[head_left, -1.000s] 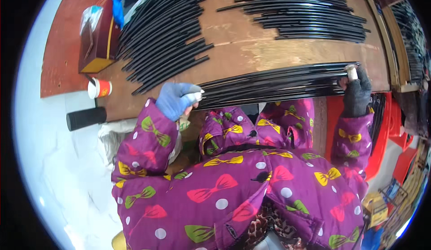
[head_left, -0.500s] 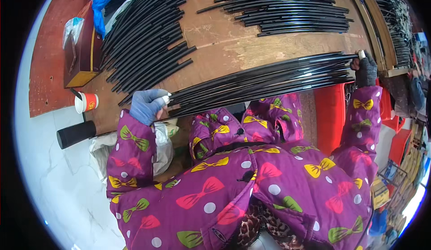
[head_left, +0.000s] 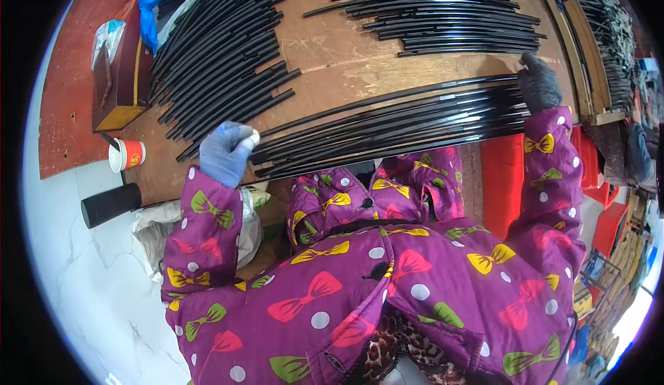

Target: Organizing and inspecting black plastic tubes/rods on a workbench for sorting or assembly.

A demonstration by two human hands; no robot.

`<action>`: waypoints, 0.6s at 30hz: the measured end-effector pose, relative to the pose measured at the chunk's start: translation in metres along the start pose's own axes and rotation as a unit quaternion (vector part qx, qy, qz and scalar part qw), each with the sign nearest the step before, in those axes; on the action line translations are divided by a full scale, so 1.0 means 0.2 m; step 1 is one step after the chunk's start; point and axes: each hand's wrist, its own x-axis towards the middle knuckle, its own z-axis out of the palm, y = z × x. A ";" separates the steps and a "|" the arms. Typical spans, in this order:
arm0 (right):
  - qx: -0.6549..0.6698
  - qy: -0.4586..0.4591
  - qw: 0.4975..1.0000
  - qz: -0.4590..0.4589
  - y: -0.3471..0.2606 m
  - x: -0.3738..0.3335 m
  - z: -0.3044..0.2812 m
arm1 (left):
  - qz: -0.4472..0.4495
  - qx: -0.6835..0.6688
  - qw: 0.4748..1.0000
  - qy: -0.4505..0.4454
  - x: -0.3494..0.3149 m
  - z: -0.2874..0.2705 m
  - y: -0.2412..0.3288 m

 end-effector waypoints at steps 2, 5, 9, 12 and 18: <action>0.029 0.059 0.985 -0.159 -0.10 0.03 0.05 | 0.072 0.074 0.994 0.042 0.05 0.01 -0.01; 0.007 0.061 0.979 -0.194 -0.24 0.04 0.08 | 0.061 0.186 0.979 0.055 0.11 0.03 0.03; -0.081 0.007 0.972 -0.222 -0.40 0.02 0.01 | 0.076 0.267 0.959 0.055 0.09 0.02 -0.03; -0.132 -0.045 0.963 -0.231 -0.41 0.00 -0.01 | 0.054 0.310 0.948 0.038 0.08 0.02 0.02; -0.129 -0.109 0.951 -0.258 -0.43 0.01 -0.02 | 0.159 0.382 0.903 0.112 0.06 0.01 0.05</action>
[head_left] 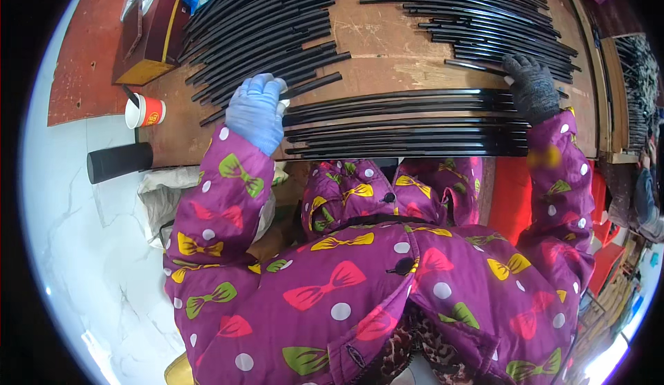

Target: Organizing and inspecting black plastic tubes/rods on a workbench for sorting or assembly.

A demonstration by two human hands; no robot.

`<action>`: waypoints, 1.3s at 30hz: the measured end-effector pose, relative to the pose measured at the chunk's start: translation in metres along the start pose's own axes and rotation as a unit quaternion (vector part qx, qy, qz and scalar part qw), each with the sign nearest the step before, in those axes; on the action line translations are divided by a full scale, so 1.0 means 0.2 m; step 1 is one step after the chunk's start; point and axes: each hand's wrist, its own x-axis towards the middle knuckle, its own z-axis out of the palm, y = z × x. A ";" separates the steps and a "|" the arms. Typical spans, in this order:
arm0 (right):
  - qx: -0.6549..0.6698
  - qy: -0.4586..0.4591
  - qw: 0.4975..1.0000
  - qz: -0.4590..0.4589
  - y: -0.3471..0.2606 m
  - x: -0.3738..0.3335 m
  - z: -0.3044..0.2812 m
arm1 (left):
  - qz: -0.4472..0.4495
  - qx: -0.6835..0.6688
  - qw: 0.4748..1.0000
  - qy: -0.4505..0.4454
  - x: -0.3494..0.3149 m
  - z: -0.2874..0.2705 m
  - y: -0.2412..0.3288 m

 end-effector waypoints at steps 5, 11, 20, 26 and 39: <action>0.111 0.146 0.977 -0.105 -0.09 -0.08 -0.02 | -0.075 -0.278 0.956 -0.052 -0.02 -0.03 0.10; 0.238 0.278 0.916 -0.165 -0.27 -0.25 -0.09 | -0.126 -0.423 0.891 -0.106 0.02 -0.05 0.19; 0.286 0.254 0.913 -0.142 -0.28 -0.33 0.01 | -0.095 -0.439 0.885 -0.125 0.02 -0.06 0.25; 0.307 0.232 0.911 -0.150 -0.25 -0.34 0.04 | -0.005 -0.353 0.926 -0.138 0.03 -0.08 0.29; 0.340 0.227 0.903 -0.129 -0.29 -0.42 0.04 | 0.027 -0.319 0.938 -0.134 0.02 -0.06 0.31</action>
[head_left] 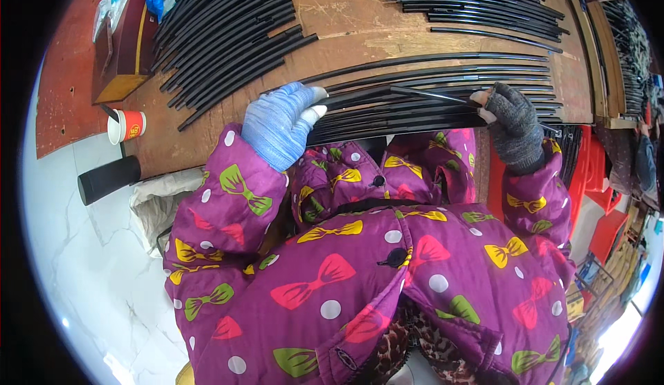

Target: Organizing and inspecting black plastic tubes/rods on a workbench for sorting or assembly.

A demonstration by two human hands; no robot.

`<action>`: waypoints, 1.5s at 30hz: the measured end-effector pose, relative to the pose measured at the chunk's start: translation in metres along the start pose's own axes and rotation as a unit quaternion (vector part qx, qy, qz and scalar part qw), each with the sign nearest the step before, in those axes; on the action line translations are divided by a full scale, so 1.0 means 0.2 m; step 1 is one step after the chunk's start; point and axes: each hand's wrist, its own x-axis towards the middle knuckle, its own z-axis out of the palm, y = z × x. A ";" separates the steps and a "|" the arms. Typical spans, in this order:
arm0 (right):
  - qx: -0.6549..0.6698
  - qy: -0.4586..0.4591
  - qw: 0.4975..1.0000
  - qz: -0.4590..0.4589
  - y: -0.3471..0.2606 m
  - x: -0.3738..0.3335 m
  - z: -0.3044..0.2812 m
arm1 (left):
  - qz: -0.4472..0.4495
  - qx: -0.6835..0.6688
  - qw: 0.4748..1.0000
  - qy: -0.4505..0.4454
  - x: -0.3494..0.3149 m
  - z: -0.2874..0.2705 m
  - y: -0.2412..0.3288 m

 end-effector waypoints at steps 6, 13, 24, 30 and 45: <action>0.007 -0.040 0.999 0.027 0.02 -0.01 0.01 | -0.019 -0.041 0.998 -0.047 -0.01 0.02 -0.03; 0.031 -0.071 0.996 0.041 0.01 -0.02 0.02 | -0.070 -0.124 0.989 -0.036 -0.03 0.03 0.00; -0.007 0.090 0.993 -0.077 -0.04 0.11 0.00 | -0.058 -0.095 0.994 -0.022 -0.03 -0.02 0.01; 0.037 0.100 0.959 0.262 0.31 -0.23 -0.19 | -0.006 -0.099 0.994 -0.044 -0.04 -0.04 -0.05; 0.355 0.237 0.856 0.292 0.14 -0.11 0.01 | -0.020 -0.121 0.992 -0.032 -0.07 -0.01 0.05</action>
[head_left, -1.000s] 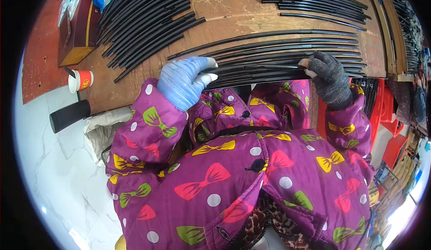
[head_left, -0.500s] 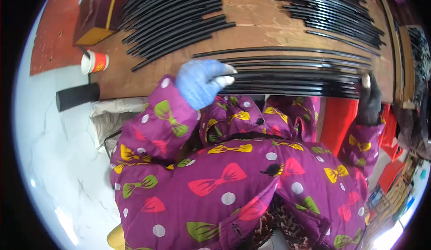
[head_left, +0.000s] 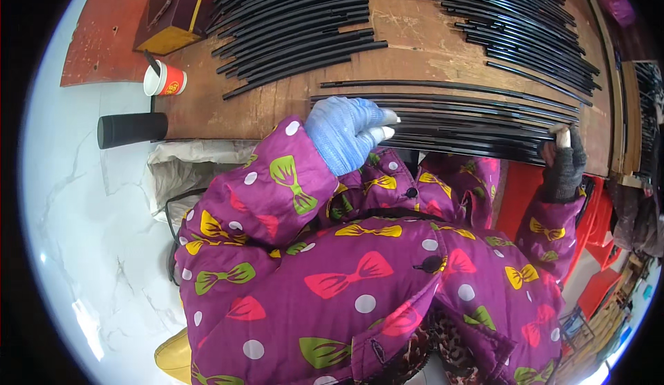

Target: Organizing and inspecting black plastic tubes/rods on a workbench for sorting or assembly.

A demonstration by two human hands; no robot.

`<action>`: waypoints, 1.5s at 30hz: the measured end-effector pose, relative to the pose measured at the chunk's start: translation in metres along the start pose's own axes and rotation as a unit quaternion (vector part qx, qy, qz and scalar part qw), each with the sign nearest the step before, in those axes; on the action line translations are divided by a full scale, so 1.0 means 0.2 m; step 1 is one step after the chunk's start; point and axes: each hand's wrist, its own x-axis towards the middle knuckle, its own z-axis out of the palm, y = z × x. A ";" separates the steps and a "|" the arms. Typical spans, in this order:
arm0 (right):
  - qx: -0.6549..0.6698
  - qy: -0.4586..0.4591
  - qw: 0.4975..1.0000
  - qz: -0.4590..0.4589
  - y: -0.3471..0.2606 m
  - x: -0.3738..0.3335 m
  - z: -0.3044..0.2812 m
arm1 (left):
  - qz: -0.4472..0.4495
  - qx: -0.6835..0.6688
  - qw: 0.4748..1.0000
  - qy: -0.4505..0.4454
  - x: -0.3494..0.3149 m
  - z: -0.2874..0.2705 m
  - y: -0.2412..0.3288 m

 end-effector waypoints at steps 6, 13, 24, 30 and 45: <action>-0.129 -0.221 0.962 -0.099 -0.19 -0.20 0.32 | 0.111 0.121 0.986 0.033 0.01 0.06 0.08; -0.058 -0.229 0.971 0.022 -0.24 -0.22 0.41 | 0.127 0.150 0.981 0.012 0.06 0.11 0.07; 0.140 -0.155 0.976 0.056 0.11 0.05 -0.07 | -0.177 0.012 0.984 0.003 -0.04 -0.18 -0.17; 0.130 -0.128 0.982 0.059 0.09 0.02 -0.07 | -0.234 -0.075 0.969 0.007 -0.05 -0.15 -0.19; 0.109 0.067 0.990 0.059 0.21 0.15 -0.59 | -0.249 -0.106 0.961 0.054 -0.12 -0.30 -0.25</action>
